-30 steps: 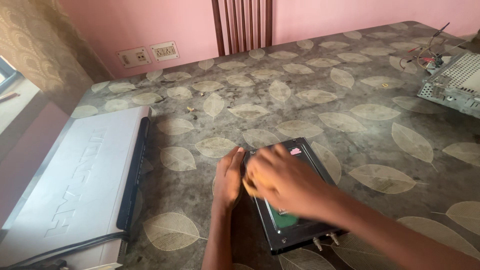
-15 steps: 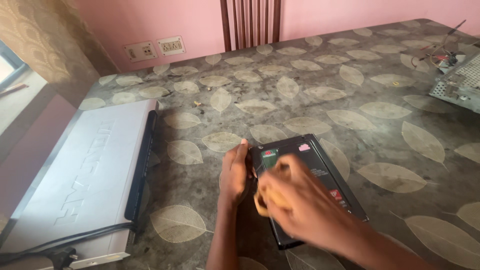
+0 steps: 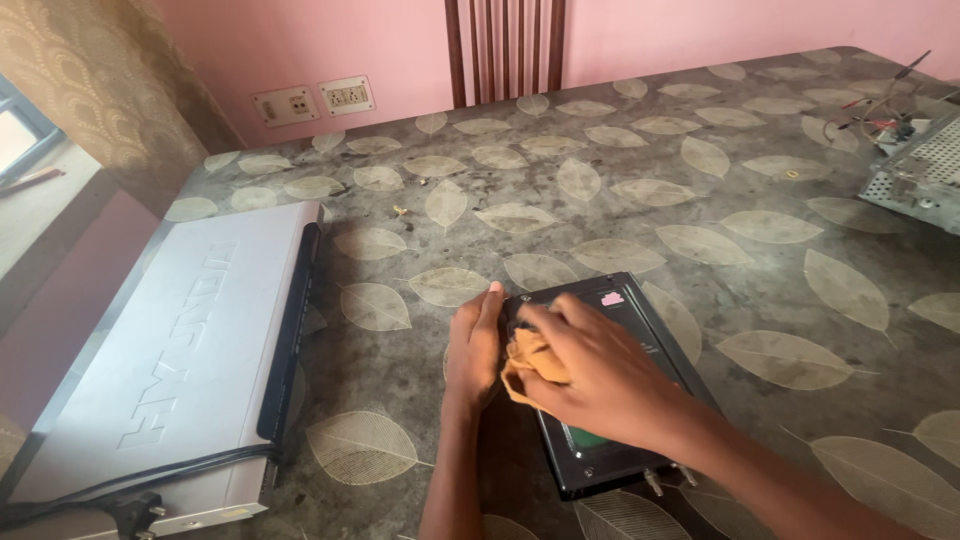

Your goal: The person wipes a black electronic amplifier with a brown cloth, cleaning the top label and the back panel connectors.

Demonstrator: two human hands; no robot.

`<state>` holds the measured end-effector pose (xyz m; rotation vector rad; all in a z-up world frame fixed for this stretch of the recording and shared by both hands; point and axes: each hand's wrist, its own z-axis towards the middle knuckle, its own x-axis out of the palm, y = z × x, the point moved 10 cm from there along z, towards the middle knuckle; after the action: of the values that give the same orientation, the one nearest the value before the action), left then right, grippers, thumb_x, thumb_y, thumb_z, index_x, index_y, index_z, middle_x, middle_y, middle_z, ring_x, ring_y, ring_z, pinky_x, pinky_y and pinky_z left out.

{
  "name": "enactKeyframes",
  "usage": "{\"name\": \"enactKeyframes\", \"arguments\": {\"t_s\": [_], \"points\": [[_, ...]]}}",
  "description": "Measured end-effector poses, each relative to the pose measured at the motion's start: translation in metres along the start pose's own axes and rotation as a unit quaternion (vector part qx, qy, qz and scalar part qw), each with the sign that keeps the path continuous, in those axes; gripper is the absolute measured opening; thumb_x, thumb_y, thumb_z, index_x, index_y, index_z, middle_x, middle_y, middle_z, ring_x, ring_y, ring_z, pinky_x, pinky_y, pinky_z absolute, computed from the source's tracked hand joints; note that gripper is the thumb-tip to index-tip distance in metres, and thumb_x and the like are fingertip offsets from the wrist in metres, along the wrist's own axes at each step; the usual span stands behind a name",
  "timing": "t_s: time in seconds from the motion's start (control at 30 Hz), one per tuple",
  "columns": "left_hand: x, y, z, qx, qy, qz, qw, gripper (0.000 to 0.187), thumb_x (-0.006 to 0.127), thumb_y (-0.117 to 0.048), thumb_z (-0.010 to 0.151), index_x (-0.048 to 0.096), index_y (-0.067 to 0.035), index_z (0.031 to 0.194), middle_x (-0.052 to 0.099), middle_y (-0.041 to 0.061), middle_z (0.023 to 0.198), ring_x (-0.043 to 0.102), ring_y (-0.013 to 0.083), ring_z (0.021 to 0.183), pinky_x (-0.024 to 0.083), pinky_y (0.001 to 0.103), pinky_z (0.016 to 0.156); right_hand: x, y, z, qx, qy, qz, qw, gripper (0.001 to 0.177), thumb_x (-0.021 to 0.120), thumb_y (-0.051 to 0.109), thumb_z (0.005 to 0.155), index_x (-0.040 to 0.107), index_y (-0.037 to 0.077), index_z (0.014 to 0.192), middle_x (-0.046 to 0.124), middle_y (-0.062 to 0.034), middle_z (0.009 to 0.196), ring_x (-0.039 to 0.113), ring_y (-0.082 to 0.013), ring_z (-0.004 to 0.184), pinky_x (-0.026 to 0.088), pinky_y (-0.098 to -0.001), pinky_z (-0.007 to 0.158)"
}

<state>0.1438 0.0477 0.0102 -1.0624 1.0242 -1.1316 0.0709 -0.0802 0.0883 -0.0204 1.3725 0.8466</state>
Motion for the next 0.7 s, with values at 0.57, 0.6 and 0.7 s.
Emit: {"name": "enactKeyframes", "arguments": {"t_s": [0.57,0.6,0.7], "points": [[0.0,-0.014,-0.002,0.072,0.001,0.041,0.997,0.046,0.05,-0.035,0.103,0.056,0.003,0.078,0.052,0.008,0.06,0.045,0.0163,0.06,0.041,0.036,0.06,-0.001,0.018,0.005,-0.156,-0.097,-0.057,0.981,0.03,0.071,0.024,0.092,0.049,0.004,0.099,0.055,-0.0109,0.093,0.059,-0.0224,0.078,0.054,-0.038,0.067],[-0.001,-0.013,-0.002,0.057,0.002,0.04,0.998,0.046,0.05,-0.035,0.103,0.056,0.003,0.078,0.051,0.008,0.061,0.044,0.0159,0.06,0.04,0.036,0.06,0.0,0.023,0.001,-0.167,-0.097,-0.056,0.98,0.031,0.07,0.026,0.094,0.049,0.005,0.1,0.055,-0.0109,0.093,0.059,-0.0219,0.076,0.054,-0.037,0.067],[0.003,-0.013,-0.004,0.01,0.016,0.016,1.0,0.046,0.05,-0.035,0.102,0.058,0.003,0.079,0.051,0.008,0.061,0.046,0.0162,0.059,0.04,0.037,0.058,0.015,0.007,-0.031,-0.043,0.017,-0.054,0.997,0.033,0.07,0.035,0.095,0.05,0.011,0.106,0.057,-0.0068,0.09,0.059,-0.0198,0.07,0.053,-0.037,0.064]]}}
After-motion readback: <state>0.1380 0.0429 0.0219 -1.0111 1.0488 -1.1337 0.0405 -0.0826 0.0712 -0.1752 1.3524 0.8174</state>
